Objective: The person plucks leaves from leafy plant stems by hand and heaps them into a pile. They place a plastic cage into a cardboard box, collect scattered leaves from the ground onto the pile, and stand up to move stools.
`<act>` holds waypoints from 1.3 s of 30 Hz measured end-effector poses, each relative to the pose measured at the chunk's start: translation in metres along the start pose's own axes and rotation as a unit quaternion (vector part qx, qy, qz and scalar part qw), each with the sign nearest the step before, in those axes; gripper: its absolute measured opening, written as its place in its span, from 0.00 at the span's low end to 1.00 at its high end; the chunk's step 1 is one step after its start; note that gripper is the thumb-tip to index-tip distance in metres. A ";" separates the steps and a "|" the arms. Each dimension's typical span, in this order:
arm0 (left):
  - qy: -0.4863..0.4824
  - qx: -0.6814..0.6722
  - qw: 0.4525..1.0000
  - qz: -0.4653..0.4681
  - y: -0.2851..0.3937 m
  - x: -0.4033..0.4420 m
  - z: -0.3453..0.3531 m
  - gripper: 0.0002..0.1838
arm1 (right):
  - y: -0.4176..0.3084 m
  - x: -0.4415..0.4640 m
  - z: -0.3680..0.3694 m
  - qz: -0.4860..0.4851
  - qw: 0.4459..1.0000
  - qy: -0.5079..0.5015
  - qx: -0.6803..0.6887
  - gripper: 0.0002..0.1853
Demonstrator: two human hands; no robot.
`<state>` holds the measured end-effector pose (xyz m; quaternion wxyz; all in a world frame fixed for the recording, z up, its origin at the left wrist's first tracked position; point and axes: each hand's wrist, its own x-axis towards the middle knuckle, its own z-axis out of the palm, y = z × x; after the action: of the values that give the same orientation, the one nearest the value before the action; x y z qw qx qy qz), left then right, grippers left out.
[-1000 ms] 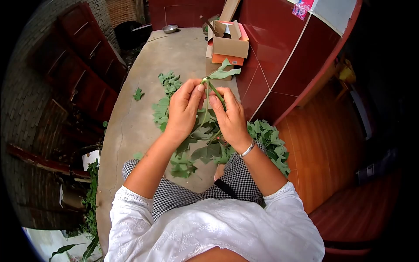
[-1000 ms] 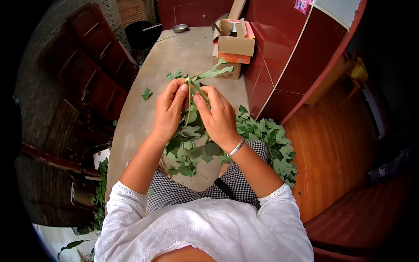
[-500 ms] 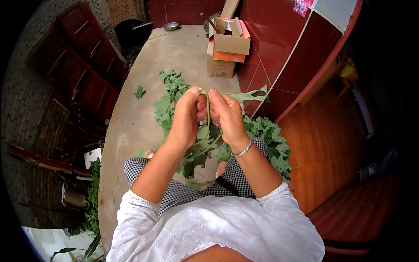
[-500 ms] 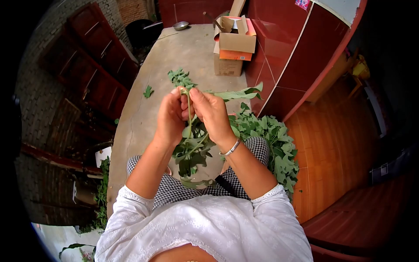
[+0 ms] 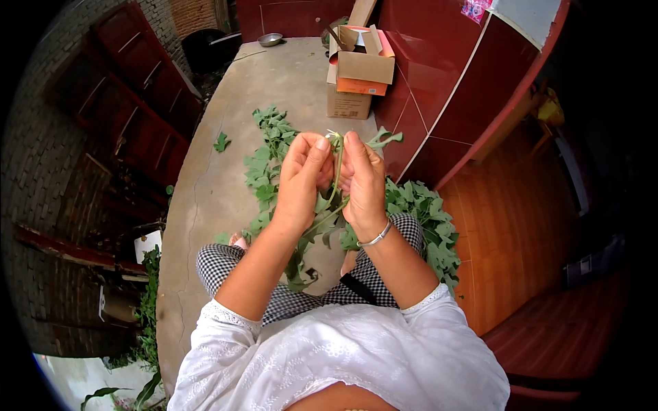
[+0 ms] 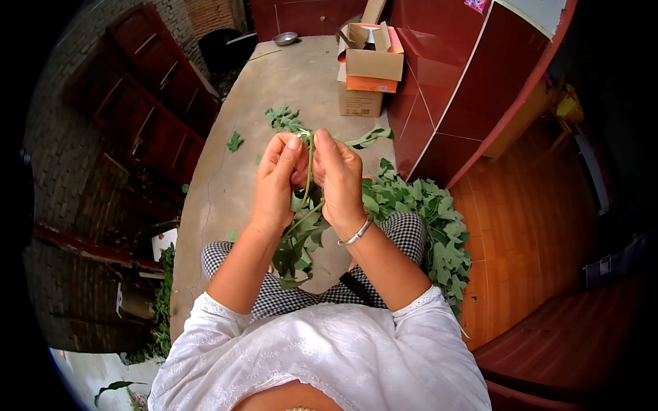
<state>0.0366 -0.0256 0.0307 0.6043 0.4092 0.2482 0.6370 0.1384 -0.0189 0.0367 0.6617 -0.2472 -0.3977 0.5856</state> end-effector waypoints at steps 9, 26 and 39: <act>0.011 0.087 0.993 0.083 0.000 -0.006 -0.008 0.09 | -0.019 0.013 -0.009 0.031 0.996 -0.068 -0.052 0.20; 0.202 0.348 0.878 0.260 0.037 0.025 -0.054 0.11 | 0.042 0.050 -0.059 0.018 0.960 0.024 -0.278 0.19; 0.288 0.309 0.821 0.383 0.136 0.045 -0.199 0.10 | -0.017 0.089 -0.236 -0.111 0.933 0.290 -0.183 0.17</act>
<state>-0.2015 0.0340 0.0433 0.0538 0.4343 0.4181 0.7960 0.3404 0.0965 -0.0613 0.7520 -0.4778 -0.3137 0.3283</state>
